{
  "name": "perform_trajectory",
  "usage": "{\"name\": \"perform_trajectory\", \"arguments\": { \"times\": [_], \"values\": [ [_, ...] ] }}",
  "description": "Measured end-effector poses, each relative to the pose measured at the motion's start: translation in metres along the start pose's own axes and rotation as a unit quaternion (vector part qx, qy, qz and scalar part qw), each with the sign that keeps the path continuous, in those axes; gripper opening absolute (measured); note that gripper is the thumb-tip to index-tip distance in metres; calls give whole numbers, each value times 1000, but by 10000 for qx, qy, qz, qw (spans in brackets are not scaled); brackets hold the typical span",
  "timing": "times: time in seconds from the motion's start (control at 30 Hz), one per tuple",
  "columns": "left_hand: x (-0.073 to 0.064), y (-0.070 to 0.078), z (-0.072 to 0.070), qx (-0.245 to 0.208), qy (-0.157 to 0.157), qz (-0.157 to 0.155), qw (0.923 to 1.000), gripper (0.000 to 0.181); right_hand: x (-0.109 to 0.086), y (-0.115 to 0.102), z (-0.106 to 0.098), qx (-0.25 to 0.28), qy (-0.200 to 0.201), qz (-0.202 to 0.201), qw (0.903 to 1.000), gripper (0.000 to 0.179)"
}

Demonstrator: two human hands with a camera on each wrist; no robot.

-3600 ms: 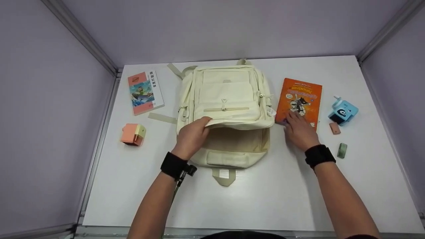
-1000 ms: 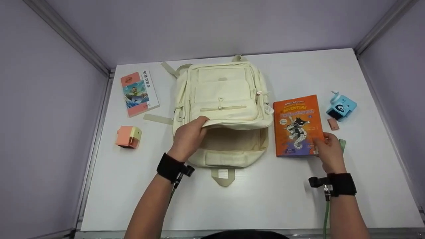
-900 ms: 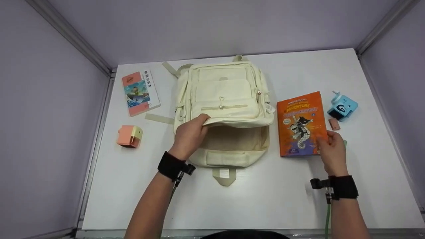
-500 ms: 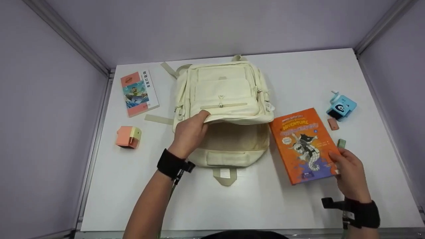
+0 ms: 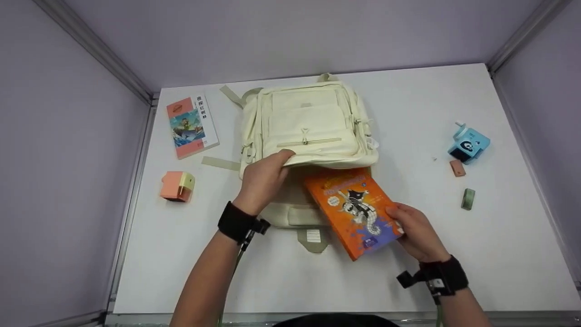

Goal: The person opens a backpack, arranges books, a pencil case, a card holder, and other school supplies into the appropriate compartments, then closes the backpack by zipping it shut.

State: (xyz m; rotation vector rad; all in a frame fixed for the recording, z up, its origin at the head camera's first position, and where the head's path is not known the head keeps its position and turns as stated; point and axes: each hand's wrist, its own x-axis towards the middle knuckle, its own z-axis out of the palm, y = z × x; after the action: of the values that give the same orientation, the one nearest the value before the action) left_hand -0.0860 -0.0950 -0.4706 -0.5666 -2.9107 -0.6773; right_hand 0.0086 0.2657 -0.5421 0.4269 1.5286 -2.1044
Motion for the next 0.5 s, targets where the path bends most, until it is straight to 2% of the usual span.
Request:
{"name": "perform_trajectory", "arguments": {
  "times": [0.3,0.5],
  "values": [
    [2,4,0,-24,-112,-75,9999,21,53,-5,51,-74,67,-441,9990,54],
    [1,5,-3,-32,-124,-19,9999,22,80,-9,74,386,-92,-388,9985,60]
  ]
}}
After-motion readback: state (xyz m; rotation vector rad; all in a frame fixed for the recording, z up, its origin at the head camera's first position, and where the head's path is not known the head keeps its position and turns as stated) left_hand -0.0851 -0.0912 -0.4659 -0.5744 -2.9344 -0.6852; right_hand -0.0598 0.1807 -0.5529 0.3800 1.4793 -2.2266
